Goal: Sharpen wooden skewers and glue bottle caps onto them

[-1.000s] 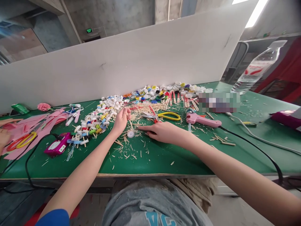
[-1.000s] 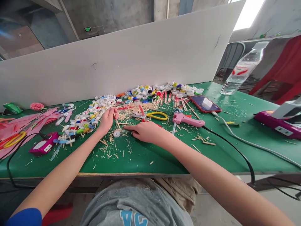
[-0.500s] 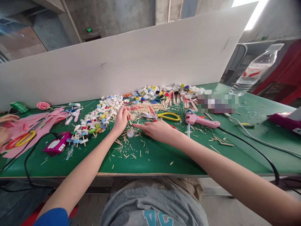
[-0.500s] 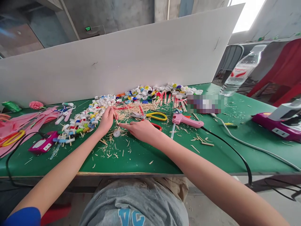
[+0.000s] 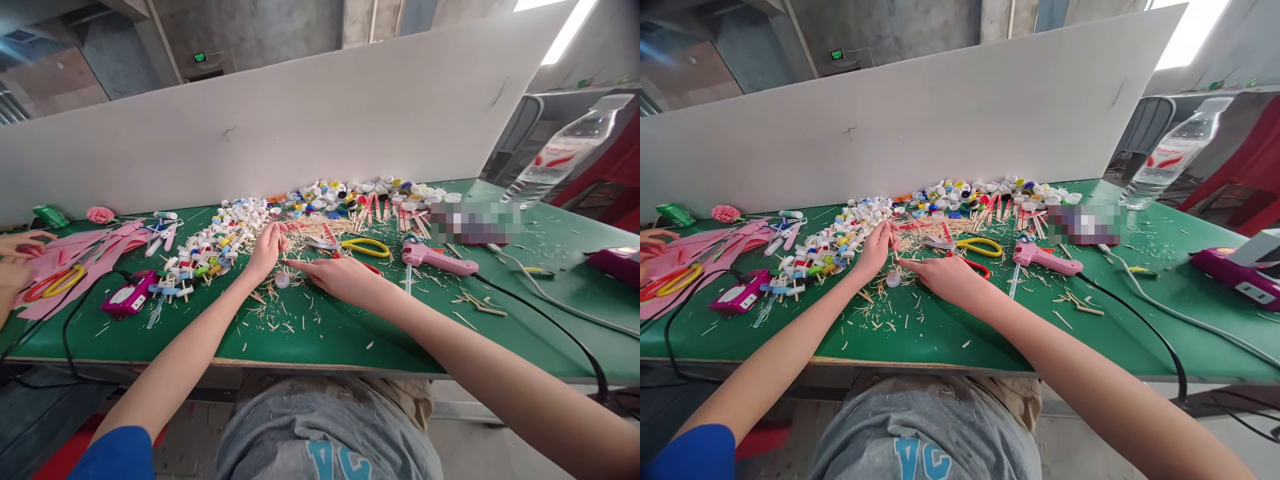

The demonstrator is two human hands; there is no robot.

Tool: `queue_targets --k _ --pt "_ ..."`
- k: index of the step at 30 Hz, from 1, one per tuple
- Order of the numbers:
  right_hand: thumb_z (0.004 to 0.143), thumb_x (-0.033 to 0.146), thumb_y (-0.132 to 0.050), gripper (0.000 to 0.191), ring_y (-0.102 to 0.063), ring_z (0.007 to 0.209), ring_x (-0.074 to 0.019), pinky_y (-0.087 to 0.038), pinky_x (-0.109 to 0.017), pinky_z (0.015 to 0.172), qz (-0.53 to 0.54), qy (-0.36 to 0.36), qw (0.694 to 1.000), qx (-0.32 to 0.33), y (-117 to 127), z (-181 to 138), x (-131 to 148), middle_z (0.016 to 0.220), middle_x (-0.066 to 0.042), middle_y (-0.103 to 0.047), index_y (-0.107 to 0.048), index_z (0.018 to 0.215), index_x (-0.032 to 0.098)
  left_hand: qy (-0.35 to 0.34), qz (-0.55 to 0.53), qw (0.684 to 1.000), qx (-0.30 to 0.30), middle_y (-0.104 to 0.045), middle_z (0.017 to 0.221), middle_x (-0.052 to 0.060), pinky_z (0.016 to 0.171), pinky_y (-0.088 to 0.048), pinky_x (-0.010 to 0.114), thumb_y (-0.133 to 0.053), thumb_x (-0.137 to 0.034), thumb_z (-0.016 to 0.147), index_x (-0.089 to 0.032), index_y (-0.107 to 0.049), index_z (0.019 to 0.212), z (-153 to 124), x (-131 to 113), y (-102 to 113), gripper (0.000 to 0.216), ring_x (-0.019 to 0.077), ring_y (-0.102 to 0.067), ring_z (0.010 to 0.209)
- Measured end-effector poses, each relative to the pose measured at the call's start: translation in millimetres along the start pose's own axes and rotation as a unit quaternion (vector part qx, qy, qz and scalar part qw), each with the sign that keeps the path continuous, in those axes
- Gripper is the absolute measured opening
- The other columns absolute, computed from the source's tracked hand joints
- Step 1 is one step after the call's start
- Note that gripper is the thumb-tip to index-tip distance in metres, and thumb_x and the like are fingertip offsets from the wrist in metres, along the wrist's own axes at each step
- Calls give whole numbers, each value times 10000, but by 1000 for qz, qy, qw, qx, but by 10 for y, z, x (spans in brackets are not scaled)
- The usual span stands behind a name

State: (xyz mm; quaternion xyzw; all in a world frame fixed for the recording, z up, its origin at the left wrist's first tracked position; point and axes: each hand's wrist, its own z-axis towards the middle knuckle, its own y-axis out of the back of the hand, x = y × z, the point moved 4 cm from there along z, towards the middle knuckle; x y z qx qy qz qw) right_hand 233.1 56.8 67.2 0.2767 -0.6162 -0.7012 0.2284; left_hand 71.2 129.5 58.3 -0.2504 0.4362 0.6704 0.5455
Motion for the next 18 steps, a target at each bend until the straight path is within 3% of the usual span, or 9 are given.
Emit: queue_targets --k 11,18 --pt "991 240 -327 546 -658 729 -161 -261 -254 506 22 -1 1000 19 -40 -70 -14 989 -83 -726 -329 1531 324 0 -16 1000 20 -449 611 -6 590 -430 291 -292 -532 988 -240 -467 888 5 23 5 355 137 -461 559" --pt "958 273 -383 519 -552 596 -127 -274 -250 518 82 -27 994 62 72 -140 -134 829 -35 -711 -452 1463 368 14 -20 1000 -10 -467 604 -4 603 -436 293 -304 -529 987 -242 -477 887 14 86 24 350 143 -482 566"
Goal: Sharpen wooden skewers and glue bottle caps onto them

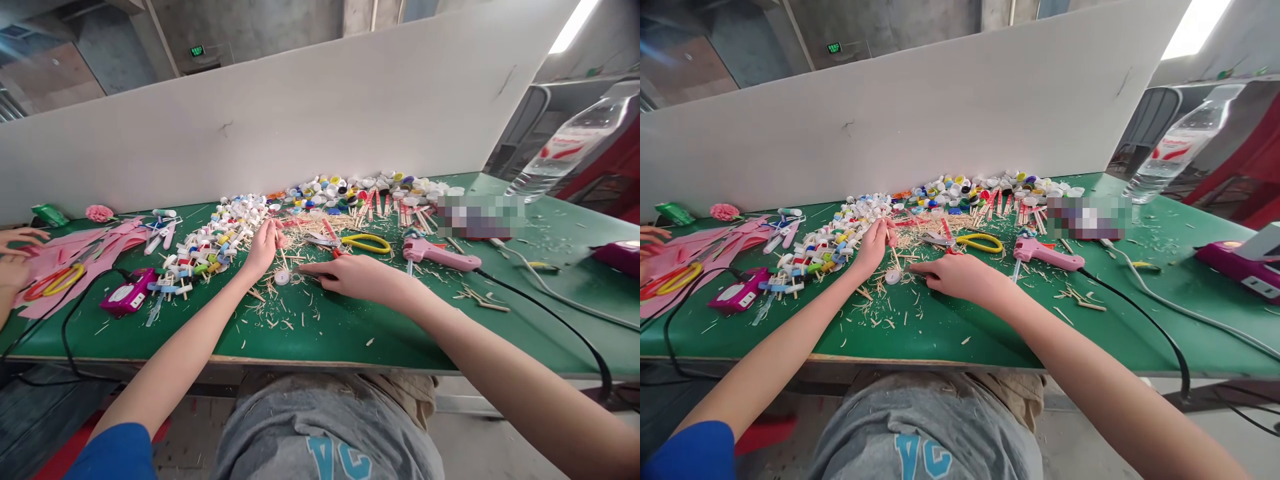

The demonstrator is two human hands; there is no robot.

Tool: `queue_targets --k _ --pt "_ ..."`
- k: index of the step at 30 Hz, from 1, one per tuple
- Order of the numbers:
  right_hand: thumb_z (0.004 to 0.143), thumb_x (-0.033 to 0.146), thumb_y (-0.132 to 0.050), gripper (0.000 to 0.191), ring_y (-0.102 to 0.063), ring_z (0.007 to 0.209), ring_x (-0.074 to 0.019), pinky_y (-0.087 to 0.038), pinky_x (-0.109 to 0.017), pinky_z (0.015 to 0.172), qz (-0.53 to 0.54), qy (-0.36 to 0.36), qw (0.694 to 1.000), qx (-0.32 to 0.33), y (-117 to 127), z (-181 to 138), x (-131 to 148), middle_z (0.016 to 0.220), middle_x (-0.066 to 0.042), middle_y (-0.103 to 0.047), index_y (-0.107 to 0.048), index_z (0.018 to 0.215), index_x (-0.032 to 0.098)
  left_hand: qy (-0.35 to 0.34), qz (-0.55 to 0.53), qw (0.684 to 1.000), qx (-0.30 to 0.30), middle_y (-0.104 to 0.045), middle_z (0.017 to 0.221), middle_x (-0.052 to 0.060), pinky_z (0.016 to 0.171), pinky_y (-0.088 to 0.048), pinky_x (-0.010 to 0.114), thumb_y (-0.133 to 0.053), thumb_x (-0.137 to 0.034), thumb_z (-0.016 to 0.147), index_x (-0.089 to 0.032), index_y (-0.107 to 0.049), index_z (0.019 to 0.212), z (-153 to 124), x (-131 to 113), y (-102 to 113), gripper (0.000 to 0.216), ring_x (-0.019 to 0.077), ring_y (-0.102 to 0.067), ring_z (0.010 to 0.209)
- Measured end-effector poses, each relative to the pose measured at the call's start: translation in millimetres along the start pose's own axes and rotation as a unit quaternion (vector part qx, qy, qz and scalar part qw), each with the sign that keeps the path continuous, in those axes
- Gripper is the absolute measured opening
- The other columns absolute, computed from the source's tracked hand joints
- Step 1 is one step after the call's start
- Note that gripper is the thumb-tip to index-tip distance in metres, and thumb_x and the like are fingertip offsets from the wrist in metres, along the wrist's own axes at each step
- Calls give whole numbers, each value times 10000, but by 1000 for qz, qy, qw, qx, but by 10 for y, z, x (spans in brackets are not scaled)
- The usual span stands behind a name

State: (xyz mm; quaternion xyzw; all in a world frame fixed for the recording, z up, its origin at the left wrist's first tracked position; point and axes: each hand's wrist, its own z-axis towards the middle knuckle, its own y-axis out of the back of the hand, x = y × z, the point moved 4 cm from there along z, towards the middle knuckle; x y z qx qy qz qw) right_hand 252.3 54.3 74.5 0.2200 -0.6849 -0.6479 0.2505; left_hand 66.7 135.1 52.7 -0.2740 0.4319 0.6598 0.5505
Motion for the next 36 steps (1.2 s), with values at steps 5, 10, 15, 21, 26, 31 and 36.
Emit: queue_targets --k 5,10,15,21,26,31,36 --pt "948 275 -399 516 -440 525 -107 -234 -247 508 9 6 999 -31 58 13 -57 695 -7 -638 -469 1455 350 7 0 1000 -15 -508 610 4 604 -449 289 -309 -566 973 -234 -501 900 1 30 8 391 144 -510 575" --pt "979 272 -347 534 -450 542 -102 -227 -243 518 -13 29 998 -50 21 52 33 792 -17 -673 -374 1505 357 1 1 1000 -10 -534 615 5 601 -458 286 -313 -583 966 -231 -519 925 6 39 16 409 140 -518 571" --pt "1000 231 -285 558 -478 573 -104 -200 -264 518 -83 42 993 -68 -62 124 62 941 -52 -679 -275 1546 343 14 -9 1000 -10 -531 616 3 604 -452 285 -321 -584 964 -219 -529 919 1 44 11 423 136 -515 574" --pt "1007 215 -257 578 -464 563 -111 -188 -281 545 -142 39 986 -72 -101 202 75 932 -68 -667 -172 1564 347 15 -23 1000 5 -514 623 -5 628 -438 270 -336 -497 994 -200 -539 911 -21 -9 -3 369 123 -502 596" --pt "1011 229 -265 558 -495 571 -113 -186 -280 522 -117 38 990 -75 -81 203 87 916 -51 -678 -233 1554 354 -3 -16 1000 14 -455 595 -26 610 -422 252 -355 -462 997 -202 -538 910 -19 -53 -6 330 113 -468 571" --pt "999 226 -315 555 -584 655 -133 -232 -260 517 -84 43 993 -64 -80 183 72 925 -68 -704 -289 1546 317 -1 -15 1000 19 -405 584 -36 607 -428 250 -328 -466 1002 -202 -533 918 -5 -53 -20 345 117 -468 575" --pt "1001 240 -327 547 -618 689 -149 -259 -252 528 -83 39 995 -47 -61 151 87 927 -77 -716 -302 1542 315 0 -17 1000 19 -389 577 -39 610 -432 249 -321 -445 1008 -200 -530 930 1 -33 -20 332 117 -462 575"
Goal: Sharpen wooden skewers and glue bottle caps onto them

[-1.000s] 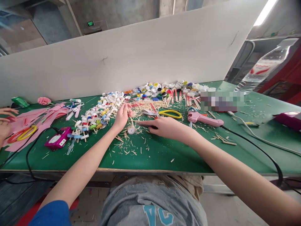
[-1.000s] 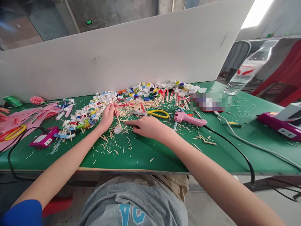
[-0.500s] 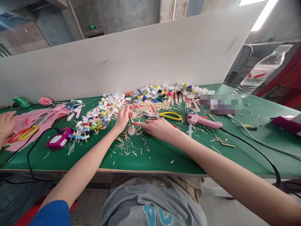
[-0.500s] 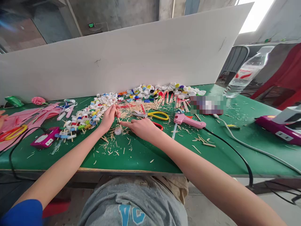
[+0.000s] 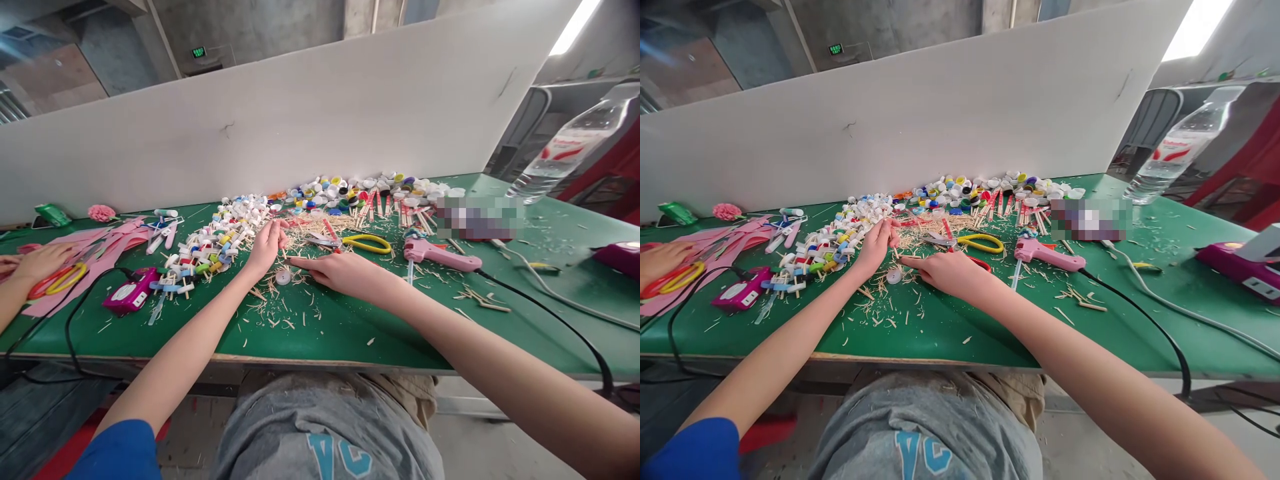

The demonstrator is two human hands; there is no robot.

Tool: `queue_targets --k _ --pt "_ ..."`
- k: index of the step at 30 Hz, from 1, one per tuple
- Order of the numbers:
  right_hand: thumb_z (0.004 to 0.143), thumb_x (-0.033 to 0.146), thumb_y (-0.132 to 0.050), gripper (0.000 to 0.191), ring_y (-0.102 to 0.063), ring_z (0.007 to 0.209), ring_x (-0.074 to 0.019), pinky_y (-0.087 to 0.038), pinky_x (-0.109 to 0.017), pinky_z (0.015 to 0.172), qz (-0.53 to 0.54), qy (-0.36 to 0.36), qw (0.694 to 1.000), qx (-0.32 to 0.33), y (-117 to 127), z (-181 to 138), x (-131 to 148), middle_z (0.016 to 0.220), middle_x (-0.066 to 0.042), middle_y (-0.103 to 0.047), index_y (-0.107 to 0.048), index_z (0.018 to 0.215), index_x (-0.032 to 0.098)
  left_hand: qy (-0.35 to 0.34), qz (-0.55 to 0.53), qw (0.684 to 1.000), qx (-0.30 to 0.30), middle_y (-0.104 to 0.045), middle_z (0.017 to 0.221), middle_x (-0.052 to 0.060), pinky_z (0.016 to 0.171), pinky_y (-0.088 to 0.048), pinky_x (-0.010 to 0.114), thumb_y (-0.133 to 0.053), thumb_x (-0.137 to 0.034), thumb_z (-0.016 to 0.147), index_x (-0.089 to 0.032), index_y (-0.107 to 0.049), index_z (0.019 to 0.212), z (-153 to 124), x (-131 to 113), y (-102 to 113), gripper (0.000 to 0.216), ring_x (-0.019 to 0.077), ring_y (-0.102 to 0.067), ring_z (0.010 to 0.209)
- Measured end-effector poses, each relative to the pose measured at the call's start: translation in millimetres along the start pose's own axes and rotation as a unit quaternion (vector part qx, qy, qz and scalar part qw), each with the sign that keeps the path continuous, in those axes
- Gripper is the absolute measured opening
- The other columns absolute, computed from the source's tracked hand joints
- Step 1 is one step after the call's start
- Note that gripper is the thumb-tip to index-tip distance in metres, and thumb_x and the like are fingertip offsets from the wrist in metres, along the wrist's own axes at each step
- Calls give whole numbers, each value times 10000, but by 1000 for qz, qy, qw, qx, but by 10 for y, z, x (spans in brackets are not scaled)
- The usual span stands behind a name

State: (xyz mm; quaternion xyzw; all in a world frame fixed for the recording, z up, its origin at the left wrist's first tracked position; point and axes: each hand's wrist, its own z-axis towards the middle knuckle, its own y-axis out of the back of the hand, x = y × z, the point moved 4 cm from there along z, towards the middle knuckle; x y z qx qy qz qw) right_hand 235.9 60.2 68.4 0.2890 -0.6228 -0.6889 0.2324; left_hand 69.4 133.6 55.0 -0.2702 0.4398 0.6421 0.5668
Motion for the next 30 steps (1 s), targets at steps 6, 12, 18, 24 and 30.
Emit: queue_targets --k 6,12,18,24,30 --pt "982 258 -358 525 -592 636 -145 -250 -255 518 21 0 1000 11 14 -73 -33 807 -67 -702 -401 1503 294 2 -15 1000 1 -382 579 -39 606 -437 254 -322 -445 1008 -204 -532 931 8 22 7 329 118 -458 568" --pt "944 283 -423 489 -457 509 -91 -271 -232 509 153 -18 987 43 91 -163 -184 744 -6 -664 -523 1418 352 15 -10 1000 -12 -424 588 -25 615 -453 258 -318 -428 1012 -212 -542 942 6 34 34 319 121 -483 578" --pt "965 272 -376 516 -454 530 -100 -293 -246 548 135 -9 990 -40 143 -136 -137 775 -14 -676 -445 1471 345 6 -22 1000 -18 -513 621 -1 641 -484 271 -291 -469 1009 -216 -555 983 23 96 53 366 125 -523 595" --pt "996 247 -339 545 -497 589 -112 -232 -256 522 36 -2 999 -29 -21 -28 -65 892 -46 -689 -315 1533 340 9 -25 1000 -15 -561 622 -2 635 -499 270 -300 -495 1002 -211 -543 993 12 60 36 373 126 -571 606" --pt "994 181 -300 593 -447 539 -105 -160 -283 514 -72 -6 997 -39 -116 31 -10 909 -62 -658 -221 1561 338 5 -14 1000 1 -607 654 9 655 -500 270 -306 -506 999 -208 -547 992 -5 1 26 383 128 -605 644"
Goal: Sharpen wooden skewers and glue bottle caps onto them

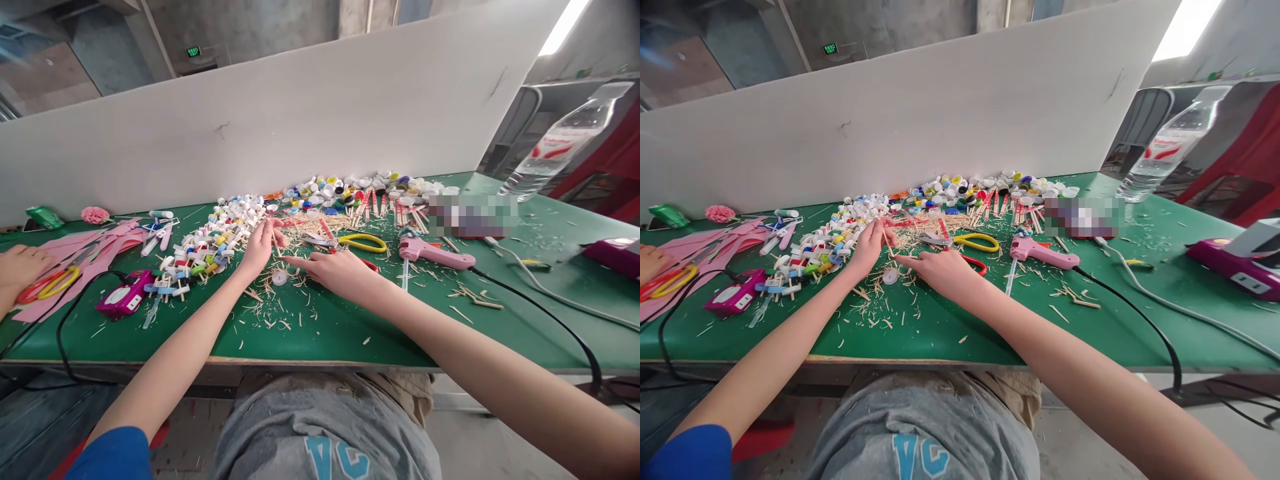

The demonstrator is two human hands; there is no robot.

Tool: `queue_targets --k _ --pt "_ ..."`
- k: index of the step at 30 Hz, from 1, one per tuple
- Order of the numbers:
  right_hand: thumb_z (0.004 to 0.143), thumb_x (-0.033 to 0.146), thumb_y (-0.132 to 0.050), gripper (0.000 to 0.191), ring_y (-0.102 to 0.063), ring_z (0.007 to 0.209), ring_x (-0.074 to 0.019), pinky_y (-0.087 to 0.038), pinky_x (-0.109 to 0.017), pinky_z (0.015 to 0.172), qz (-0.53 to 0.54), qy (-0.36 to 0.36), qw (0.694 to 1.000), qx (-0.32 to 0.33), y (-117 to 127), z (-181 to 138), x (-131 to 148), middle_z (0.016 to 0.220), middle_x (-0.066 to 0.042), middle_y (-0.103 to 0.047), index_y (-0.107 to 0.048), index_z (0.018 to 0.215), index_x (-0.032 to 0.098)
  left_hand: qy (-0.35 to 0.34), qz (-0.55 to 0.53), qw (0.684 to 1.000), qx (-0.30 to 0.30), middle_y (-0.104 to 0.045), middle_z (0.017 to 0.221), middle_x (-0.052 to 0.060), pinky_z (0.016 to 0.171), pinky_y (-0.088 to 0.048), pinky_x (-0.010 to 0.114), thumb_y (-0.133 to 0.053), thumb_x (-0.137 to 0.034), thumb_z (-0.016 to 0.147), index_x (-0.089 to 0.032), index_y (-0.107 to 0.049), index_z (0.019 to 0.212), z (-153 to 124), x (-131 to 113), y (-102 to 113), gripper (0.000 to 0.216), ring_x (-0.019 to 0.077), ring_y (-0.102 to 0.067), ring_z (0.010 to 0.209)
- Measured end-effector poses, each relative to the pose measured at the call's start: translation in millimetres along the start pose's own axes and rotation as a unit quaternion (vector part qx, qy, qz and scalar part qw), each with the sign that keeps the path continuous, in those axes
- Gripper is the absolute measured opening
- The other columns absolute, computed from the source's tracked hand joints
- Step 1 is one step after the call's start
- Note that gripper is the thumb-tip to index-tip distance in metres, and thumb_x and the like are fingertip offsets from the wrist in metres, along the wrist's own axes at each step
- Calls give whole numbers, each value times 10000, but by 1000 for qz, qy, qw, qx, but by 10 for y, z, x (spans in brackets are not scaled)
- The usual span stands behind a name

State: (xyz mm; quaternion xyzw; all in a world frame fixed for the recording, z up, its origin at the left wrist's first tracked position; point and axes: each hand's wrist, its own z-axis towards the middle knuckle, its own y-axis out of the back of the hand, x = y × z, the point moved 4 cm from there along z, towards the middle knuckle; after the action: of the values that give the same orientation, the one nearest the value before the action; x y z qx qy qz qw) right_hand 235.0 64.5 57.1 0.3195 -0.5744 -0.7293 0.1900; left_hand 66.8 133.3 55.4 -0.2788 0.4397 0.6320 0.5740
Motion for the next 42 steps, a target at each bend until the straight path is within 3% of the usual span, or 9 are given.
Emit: queue_targets --k 4,17,29,33,37,42 --pt "962 119 -291 638 -467 546 -113 -160 -289 518 -11 3 1000 -4 7 -8 44 905 -65 -656 -217 1564 316 -5 -8 1000 -1 -600 639 3 646 -495 268 -316 -518 993 -208 -539 972 5 10 -1 382 125 -597 626" --pt "978 204 -341 590 -521 591 -121 -187 -283 517 73 6 997 2 55 60 11 878 -72 -702 -255 1553 303 6 2 1000 3 -601 647 9 665 -497 280 -303 -547 984 -207 -522 933 5 2 11 408 132 -598 633" --pt "974 250 -362 526 -622 693 -169 -202 -274 503 80 -26 996 33 86 -20 84 924 -79 -721 -403 1495 308 -5 12 1000 16 -566 603 0 639 -473 290 -322 -595 959 -213 -533 952 2 -29 -4 437 144 -582 603" --pt "960 261 -365 516 -571 610 -140 -223 -263 513 100 -34 993 50 145 -104 0 832 -65 -715 -461 1464 323 4 1 1000 15 -547 600 -2 638 -475 292 -325 -608 952 -220 -532 950 17 13 11 440 146 -566 594" --pt "949 267 -387 524 -486 539 -110 -216 -258 516 114 -41 992 44 161 -120 -52 760 -43 -692 -462 1465 320 20 -22 1000 10 -522 607 -2 634 -478 292 -324 -574 966 -220 -520 925 30 68 30 408 149 -547 601" --pt "984 262 -336 538 -496 585 -109 -190 -268 527 97 -14 995 -2 80 -48 17 887 -48 -687 -359 1515 343 27 -50 998 14 -459 587 -8 596 -440 278 -305 -418 999 -214 -508 840 30 52 23 328 132 -477 561"
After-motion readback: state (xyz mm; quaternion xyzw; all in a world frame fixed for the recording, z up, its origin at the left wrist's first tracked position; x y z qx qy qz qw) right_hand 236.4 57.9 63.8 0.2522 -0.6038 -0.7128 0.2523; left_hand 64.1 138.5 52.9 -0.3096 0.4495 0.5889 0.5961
